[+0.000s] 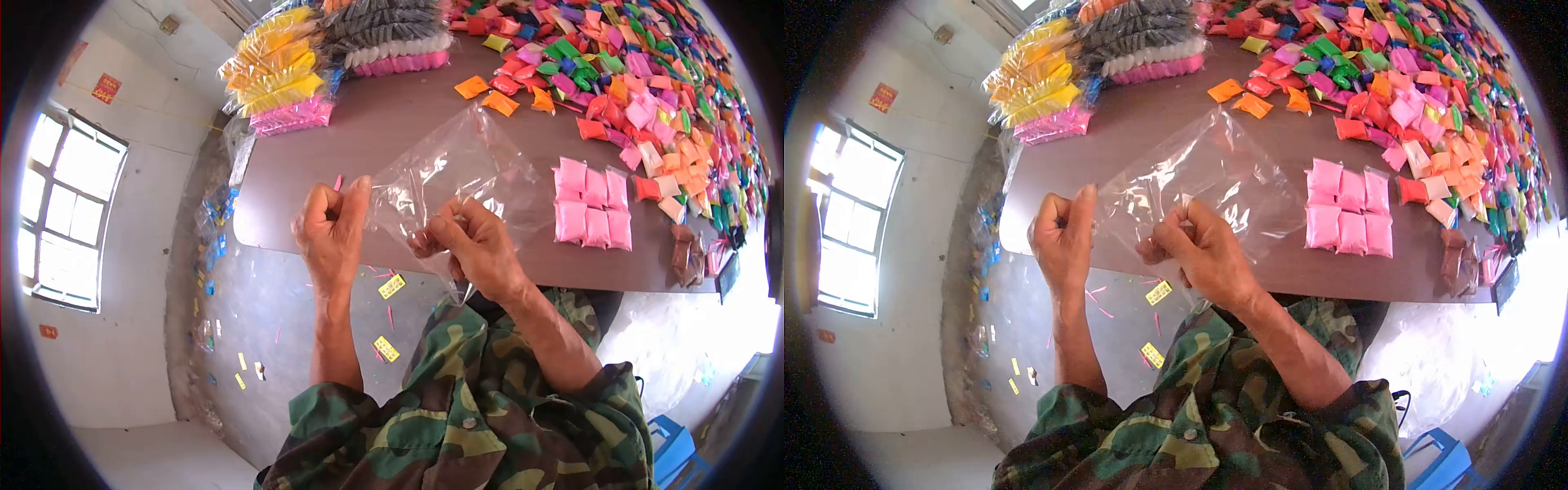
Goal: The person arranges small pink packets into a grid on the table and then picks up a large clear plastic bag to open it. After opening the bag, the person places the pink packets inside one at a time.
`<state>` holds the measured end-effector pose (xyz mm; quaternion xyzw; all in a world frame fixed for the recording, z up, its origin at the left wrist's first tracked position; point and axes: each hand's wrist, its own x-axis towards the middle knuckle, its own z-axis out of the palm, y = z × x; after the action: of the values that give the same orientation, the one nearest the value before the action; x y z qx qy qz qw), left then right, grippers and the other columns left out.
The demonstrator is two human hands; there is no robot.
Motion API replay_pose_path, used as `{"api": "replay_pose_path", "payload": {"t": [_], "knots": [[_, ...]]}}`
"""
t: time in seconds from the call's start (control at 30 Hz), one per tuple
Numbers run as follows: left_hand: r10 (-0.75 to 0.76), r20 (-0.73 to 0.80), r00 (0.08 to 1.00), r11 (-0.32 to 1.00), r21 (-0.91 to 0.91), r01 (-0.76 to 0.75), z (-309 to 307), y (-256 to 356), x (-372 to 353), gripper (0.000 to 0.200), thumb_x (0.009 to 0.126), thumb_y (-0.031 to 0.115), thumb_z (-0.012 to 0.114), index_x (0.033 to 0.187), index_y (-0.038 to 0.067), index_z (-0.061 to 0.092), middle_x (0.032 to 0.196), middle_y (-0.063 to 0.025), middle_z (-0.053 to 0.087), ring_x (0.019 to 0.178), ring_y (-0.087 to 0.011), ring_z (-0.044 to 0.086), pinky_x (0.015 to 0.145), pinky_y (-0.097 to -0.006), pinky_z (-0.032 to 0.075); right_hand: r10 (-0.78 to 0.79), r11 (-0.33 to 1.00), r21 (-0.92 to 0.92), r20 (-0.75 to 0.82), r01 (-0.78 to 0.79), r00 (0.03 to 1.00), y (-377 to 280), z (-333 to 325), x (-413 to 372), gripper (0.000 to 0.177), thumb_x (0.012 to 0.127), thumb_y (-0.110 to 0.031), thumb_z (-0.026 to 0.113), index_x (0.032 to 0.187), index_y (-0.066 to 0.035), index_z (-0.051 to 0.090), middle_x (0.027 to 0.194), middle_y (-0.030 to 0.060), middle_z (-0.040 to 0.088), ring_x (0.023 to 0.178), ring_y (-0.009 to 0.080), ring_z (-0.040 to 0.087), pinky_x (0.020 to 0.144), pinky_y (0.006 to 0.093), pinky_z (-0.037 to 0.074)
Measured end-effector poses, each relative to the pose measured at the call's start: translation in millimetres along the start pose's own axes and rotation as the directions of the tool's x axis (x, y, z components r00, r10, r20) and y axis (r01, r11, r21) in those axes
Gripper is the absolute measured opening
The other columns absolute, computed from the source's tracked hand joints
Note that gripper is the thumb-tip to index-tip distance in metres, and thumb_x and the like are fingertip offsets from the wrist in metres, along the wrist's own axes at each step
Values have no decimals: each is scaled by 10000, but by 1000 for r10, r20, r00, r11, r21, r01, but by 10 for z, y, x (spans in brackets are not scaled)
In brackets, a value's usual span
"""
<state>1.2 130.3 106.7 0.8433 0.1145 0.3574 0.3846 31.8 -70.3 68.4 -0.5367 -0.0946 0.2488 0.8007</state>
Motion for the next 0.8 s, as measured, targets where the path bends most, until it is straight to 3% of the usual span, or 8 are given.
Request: {"api": "replay_pose_path", "payload": {"t": [0.07,0.17,0.27,0.37,0.47,0.57,0.67,0.8], "knots": [[40,13,999,998,53,-40,-8,29,-4,506,962,230,849,678,43,474,570,15,479,557,-82,386,511,-299,328,-72,997,22,34,71,997,89,-42,7,180,1089,-181,655,1043,-21,585,866,90,748,684,93,661,567,261,520],[-25,54,998,1000,-12,26,-3,1,-41,532,961,259,852,660,56,463,570,20,485,548,-69,397,502,-297,322,-131,991,9,80,131,988,195,-149,49,140,1100,-135,624,1045,-19,567,849,94,734,699,106,661,586,278,535],[-223,117,968,968,-91,234,-45,96,-75,510,967,300,846,688,66,488,587,26,508,549,-51,442,502,-272,344,-172,985,-6,93,173,981,281,-196,71,159,1108,-157,614,1035,-21,575,852,86,730,697,96,636,591,279,537],[-384,217,898,838,-327,437,-31,161,-138,429,976,340,833,785,47,585,646,24,562,573,-44,503,511,-241,377,-168,977,-117,78,176,983,222,-215,58,198,1119,-208,602,1031,-30,590,900,84,750,671,80,598,577,268,520],[-245,293,924,839,-413,354,-59,111,-232,374,992,337,814,912,8,655,713,11,615,601,-45,536,523,-223,397,-172,978,-108,84,181,981,184,-199,37,235,1130,-261,579,1036,-47,602,977,87,777,653,63,574,554,250,488],[-208,325,922,881,-347,321,-102,78,-259,287,1037,281,740,999,4,676,737,-22,620,621,-61,526,543,-232,390,-200,977,-48,149,210,968,235,-192,53,249,1138,-292,557,1040,-66,598,1041,95,790,636,55,560,535,235,461],[-174,289,941,918,-299,262,-120,44,-249,276,1039,261,734,971,0,677,742,-28,631,609,-69,526,544,-236,400,-197,979,-19,126,201,972,176,-148,41,262,1144,-313,537,1039,-77,579,1025,97,791,606,58,546,527,231,449],[-147,367,918,913,-308,269,-223,-72,-210,242,1027,225,743,951,3,682,736,-32,631,600,-75,534,544,-242,410,-146,985,-78,112,155,983,89,-172,74,264,1149,-310,525,1035,-73,548,921,91,778,584,75,568,522,236,446]]}}
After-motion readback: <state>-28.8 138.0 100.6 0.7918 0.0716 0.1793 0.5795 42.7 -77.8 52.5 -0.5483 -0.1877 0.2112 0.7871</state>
